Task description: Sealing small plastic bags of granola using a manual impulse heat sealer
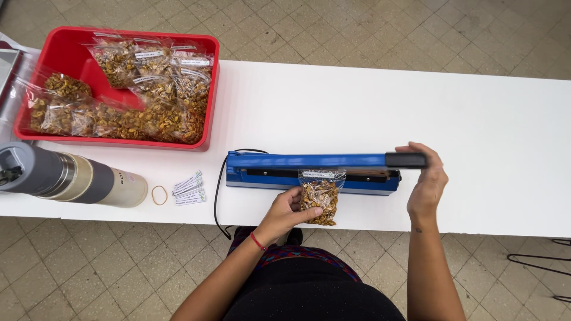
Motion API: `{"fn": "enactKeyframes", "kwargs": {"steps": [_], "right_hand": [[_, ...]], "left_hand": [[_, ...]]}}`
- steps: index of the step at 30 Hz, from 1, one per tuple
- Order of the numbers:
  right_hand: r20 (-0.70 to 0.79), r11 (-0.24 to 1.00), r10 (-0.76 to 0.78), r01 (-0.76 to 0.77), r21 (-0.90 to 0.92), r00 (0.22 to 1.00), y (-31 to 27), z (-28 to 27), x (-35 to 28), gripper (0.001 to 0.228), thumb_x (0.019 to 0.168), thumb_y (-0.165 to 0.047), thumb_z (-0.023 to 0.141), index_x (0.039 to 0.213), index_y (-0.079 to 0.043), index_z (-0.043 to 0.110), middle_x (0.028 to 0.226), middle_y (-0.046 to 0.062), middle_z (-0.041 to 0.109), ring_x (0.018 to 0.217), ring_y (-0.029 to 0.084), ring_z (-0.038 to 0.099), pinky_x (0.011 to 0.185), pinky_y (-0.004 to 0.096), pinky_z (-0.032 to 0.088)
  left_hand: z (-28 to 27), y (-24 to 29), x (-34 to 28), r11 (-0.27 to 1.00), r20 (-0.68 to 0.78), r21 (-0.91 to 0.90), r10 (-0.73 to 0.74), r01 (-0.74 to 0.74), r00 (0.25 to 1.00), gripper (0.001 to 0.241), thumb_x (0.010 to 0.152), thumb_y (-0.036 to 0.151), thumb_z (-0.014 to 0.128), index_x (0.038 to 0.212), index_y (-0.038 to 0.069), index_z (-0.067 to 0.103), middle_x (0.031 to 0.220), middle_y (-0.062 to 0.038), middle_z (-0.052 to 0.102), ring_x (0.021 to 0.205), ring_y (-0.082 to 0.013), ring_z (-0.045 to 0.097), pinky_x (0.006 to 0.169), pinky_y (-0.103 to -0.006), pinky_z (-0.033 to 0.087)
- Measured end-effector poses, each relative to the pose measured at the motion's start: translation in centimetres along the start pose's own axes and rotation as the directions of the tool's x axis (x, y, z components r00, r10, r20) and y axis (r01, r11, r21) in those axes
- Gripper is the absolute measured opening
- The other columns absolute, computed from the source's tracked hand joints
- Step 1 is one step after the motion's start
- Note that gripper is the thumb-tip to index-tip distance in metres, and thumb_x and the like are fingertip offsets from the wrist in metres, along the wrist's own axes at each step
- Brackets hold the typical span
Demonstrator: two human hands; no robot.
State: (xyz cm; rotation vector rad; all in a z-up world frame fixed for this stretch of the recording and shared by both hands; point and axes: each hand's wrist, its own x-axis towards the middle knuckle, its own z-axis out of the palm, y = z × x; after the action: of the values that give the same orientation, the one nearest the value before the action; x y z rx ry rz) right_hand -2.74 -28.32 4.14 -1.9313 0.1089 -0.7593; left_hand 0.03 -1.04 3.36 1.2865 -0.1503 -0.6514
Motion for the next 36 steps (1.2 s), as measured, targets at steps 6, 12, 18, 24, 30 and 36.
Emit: {"fn": "enactKeyframes", "kwargs": {"steps": [6,12,18,24,30,36], "right_hand": [[0.312,0.856,-0.315,0.411,-0.313,0.896,5.9,1.2,-4.8,0.059,0.105,-0.038,0.018,0.131,-0.002,0.057,0.122,0.019,0.061,0.121,0.034,0.053,0.111,0.044,0.031],[0.755,0.486,-0.163,0.717,-0.499,0.636,2.7,4.7,-5.0,0.077,0.095,-0.068,0.012,0.152,-0.019,0.030,0.152,0.002,0.038,0.143,0.018,0.029,0.122,0.041,0.010],[0.910,0.523,0.111,0.755,-0.396,0.401,2.2,6.4,-1.9,0.082,0.094,-0.070,0.010,0.148,-0.014,0.036,0.145,0.010,0.048,0.136,0.024,0.041,0.115,0.041,0.021],[0.967,0.605,0.085,0.759,-0.241,0.240,-6.7,10.3,2.5,0.087,0.092,-0.069,-0.002,0.147,-0.010,0.033,0.152,0.017,0.038,0.143,0.024,0.031,0.122,0.039,0.008],[0.967,0.683,0.031,0.702,-0.204,0.251,-5.8,12.0,2.8,0.081,0.095,-0.066,0.005,0.146,-0.011,0.035,0.153,0.011,0.037,0.145,0.023,0.027,0.122,0.044,0.012],[0.863,0.565,0.197,0.665,-0.488,0.466,-1.9,7.4,2.1,0.078,0.095,-0.070,0.009,0.149,-0.018,0.031,0.155,0.006,0.035,0.145,0.020,0.028,0.122,0.050,0.009]], "left_hand": [[0.0,0.4,-0.1,1.000,-0.002,0.020,-0.008,0.008,1.000,0.047,0.070,0.023,0.089,0.097,-0.001,0.060,0.065,0.006,0.039,0.058,-0.0013,0.041,0.049,-0.0145,0.032],[0.1,0.7,0.0,0.999,0.016,0.031,-0.011,0.011,1.000,0.047,0.071,0.025,0.088,0.098,0.001,0.059,0.066,0.007,0.037,0.057,-0.0004,0.042,0.049,-0.0141,0.032],[-0.1,0.6,0.0,1.000,0.025,-0.010,-0.011,0.011,1.000,0.043,0.076,0.027,0.085,0.100,0.003,0.058,0.067,0.007,0.039,0.057,0.0001,0.046,0.048,-0.0131,0.034],[-0.5,-0.2,0.1,0.999,0.039,-0.029,-0.015,0.017,0.999,0.042,0.076,0.029,0.084,0.101,0.003,0.062,0.068,0.007,0.045,0.057,0.0001,0.046,0.049,-0.0146,0.035],[-0.3,0.3,0.0,0.999,0.040,-0.036,0.015,-0.014,0.999,0.034,0.080,0.026,0.083,0.098,0.006,0.062,0.065,0.006,0.045,0.056,-0.0009,0.047,0.049,-0.0139,0.034],[-0.3,0.3,0.1,1.000,0.037,-0.006,0.001,-0.001,0.999,0.043,0.079,0.029,0.082,0.102,0.000,0.060,0.068,0.005,0.045,0.058,-0.0005,0.047,0.050,-0.0151,0.035]]}}
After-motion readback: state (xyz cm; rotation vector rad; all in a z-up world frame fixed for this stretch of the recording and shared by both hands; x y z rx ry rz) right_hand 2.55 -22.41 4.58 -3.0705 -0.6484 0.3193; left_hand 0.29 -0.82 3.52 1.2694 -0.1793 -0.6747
